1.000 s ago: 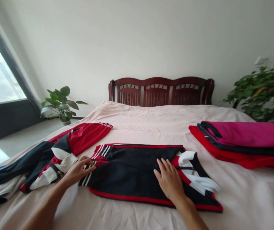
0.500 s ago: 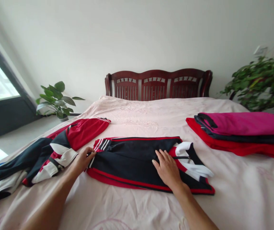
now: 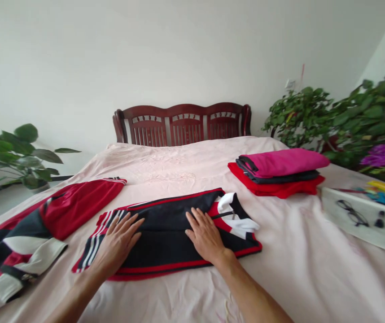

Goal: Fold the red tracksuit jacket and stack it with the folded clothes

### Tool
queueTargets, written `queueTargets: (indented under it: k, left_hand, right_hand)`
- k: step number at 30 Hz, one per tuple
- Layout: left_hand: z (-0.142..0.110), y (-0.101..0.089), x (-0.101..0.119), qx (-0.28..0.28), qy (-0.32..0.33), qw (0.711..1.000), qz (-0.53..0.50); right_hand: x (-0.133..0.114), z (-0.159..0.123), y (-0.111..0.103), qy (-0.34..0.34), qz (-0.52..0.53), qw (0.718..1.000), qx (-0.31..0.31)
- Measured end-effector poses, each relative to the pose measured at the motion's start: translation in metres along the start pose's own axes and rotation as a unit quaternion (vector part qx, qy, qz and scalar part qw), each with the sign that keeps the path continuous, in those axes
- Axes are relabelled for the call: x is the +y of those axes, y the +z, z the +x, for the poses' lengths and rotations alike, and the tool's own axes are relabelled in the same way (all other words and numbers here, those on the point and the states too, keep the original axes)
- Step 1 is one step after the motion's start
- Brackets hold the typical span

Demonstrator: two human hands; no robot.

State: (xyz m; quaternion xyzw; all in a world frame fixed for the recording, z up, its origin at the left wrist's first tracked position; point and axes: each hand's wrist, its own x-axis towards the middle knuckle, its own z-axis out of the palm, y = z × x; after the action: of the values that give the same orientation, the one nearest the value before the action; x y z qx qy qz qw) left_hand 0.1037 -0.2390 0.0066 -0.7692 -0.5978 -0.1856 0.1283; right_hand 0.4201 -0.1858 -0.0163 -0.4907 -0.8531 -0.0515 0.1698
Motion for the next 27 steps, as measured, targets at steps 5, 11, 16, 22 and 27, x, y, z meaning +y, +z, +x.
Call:
queueTargets:
  k: [5, 11, 16, 22, 27]
  left_hand:
    - [-0.005, 0.029, -0.017, -0.055, -0.025, 0.996, 0.073]
    - [-0.009, 0.032, -0.024, -0.059, -0.021, 0.992, 0.113]
    - [-0.011, 0.036, -0.022, -0.042, -0.019, 0.991, 0.124]
    - [-0.013, 0.037, -0.023, -0.028, -0.015, 0.993, 0.113]
    - [-0.013, 0.035, -0.023, -0.025, -0.008, 0.993, 0.113]
  right_hand:
    - [0.006, -0.002, -0.002, 0.011, 0.022, 0.997, -0.067]
    - [0.017, -0.002, -0.005, 0.057, 0.011, 0.996, -0.068]
    - [0.037, -0.005, -0.001, 0.111, -0.018, 0.993, -0.047]
    - [0.060, -0.010, -0.004, 0.135, -0.031, 0.990, -0.017]
    - [0.069, -0.009, -0.020, 0.161, 0.028, 0.986, 0.009]
